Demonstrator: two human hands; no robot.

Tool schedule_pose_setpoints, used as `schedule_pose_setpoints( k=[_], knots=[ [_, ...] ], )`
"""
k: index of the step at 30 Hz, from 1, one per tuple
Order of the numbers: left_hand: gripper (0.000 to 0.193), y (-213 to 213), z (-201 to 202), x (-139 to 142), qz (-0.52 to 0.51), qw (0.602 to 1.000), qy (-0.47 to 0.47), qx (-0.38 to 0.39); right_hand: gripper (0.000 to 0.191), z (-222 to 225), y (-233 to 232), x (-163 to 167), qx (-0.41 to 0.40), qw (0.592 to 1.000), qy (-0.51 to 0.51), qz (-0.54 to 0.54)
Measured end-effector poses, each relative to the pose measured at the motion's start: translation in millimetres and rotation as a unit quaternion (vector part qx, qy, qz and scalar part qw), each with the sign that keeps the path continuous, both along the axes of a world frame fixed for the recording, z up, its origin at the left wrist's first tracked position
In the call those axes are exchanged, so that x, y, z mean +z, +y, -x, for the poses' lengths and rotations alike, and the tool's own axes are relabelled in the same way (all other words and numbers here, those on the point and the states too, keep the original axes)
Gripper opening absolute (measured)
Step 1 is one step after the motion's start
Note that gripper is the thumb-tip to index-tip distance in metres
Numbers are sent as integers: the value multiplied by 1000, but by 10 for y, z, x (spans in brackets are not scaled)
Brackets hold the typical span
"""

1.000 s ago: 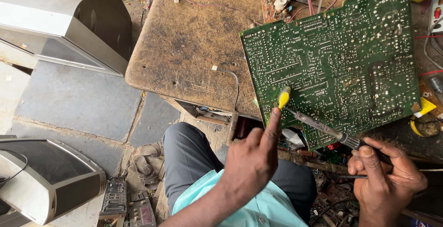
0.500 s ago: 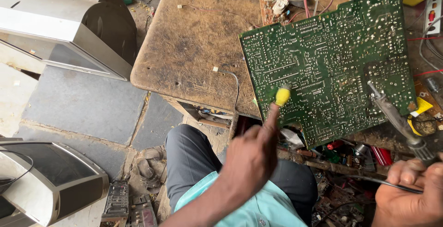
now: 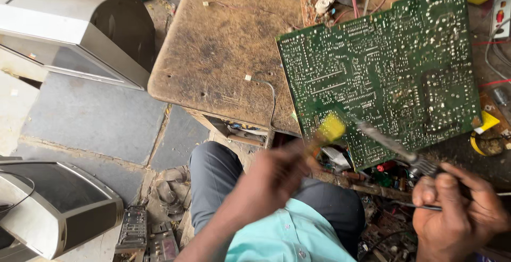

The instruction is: The person sits on the floor and cleans a large green circuit board with a yellow toothbrush, brushing dust off its surface and components. They hold a soldering iron in the other hand and touch its tip to points on the board while continuing to brush different areas.

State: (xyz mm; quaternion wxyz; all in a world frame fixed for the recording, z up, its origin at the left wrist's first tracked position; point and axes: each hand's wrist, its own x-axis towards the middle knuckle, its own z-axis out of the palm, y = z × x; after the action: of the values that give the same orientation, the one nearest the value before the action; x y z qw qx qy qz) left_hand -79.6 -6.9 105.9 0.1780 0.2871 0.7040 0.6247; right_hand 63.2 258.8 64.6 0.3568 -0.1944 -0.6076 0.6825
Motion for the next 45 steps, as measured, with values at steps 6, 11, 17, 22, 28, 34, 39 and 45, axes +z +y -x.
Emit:
schedule_pose_setpoints(
  k=[6,11,17,22,28,34,39,45],
  knots=[
    [52,-72,49,-126,-62,959,-190,204,7,3,24,-91,27,998,-48,-32],
    [54,-45,37,-160,-41,946,-253,201,8,4,44,-122,38,996,-60,-59],
    [54,-35,53,-158,-30,946,-253,200,8,-10,51,-150,41,996,-56,-58],
    [54,-64,64,-145,-34,949,-246,195,9,-7,61,-153,49,992,-71,-90],
    [54,-59,63,-144,-35,944,-262,196,10,0,56,-165,50,993,-72,-81],
    [54,-56,70,-171,-40,947,-252,194,10,-1,60,-186,52,994,-63,-72],
    [53,-63,66,-192,-30,961,-191,199,9,17,60,-186,50,994,-67,-74],
    [53,17,-58,-147,14,984,34,177,7,37,58,-196,53,995,-65,-51]
  ],
)
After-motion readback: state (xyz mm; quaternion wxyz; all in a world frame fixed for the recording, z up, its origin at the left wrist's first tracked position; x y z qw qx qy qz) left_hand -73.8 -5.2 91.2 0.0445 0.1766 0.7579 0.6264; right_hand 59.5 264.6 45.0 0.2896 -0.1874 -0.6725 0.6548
